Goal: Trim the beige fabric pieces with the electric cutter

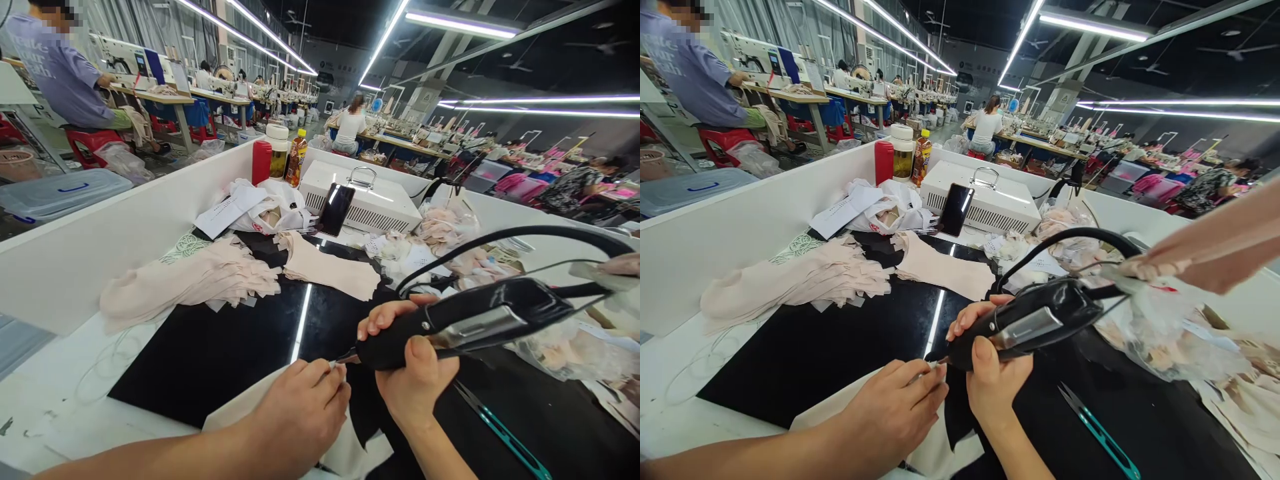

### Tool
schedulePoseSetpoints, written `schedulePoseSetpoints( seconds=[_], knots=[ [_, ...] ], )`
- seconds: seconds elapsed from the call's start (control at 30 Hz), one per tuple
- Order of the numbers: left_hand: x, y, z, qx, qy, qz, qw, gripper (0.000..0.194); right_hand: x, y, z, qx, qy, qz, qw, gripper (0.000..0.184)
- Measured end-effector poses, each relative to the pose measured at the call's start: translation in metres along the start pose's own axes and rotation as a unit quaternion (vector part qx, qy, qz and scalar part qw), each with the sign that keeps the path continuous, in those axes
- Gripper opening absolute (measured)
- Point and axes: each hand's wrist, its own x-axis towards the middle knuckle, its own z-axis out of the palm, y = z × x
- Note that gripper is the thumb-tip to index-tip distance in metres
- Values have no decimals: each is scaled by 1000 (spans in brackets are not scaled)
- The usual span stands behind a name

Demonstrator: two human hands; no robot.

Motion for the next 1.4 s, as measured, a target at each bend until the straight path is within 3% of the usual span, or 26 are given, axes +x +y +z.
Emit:
schedulePoseSetpoints(
  seconds=[0.2, 0.3, 0.4, 0.63, 0.7, 0.8, 0.97, 1.13, 1.4],
  knots=[
    [2, -2, -3, -7, -16, 0, 1000, 18, 4, -1, -6, -14, -15, 5, 1000, 39],
    [2, -9, -8, -2, -45, 4, 999, 15, 9, -14, -15, -82, -25, -22, 996, 45],
    [2, -23, -11, 29, -46, 0, 999, 14, 10, -31, -22, -142, -30, -44, 988, 37],
    [8, -58, -25, 84, -20, -14, 996, 22, -10, -40, -28, -83, -27, -22, 996, 35],
    [11, -53, -33, 61, -9, 4, 998, 23, -14, -41, -32, -81, -26, -30, 996, 34],
    [13, -33, -42, -15, -43, 35, 998, 22, -17, -42, -38, -76, -18, -37, 996, 34],
    [11, -5, -37, -74, -62, 96, 991, 19, -25, -43, -42, -73, -8, -21, 997, 33],
    [15, -7, -27, -108, -113, 60, 986, 15, -35, -47, -39, -50, -15, -14, 999, 33],
    [22, -9, -20, -95, -128, 63, 985, 17, -37, -44, -35, -39, -20, -20, 999, 32]
  ],
)
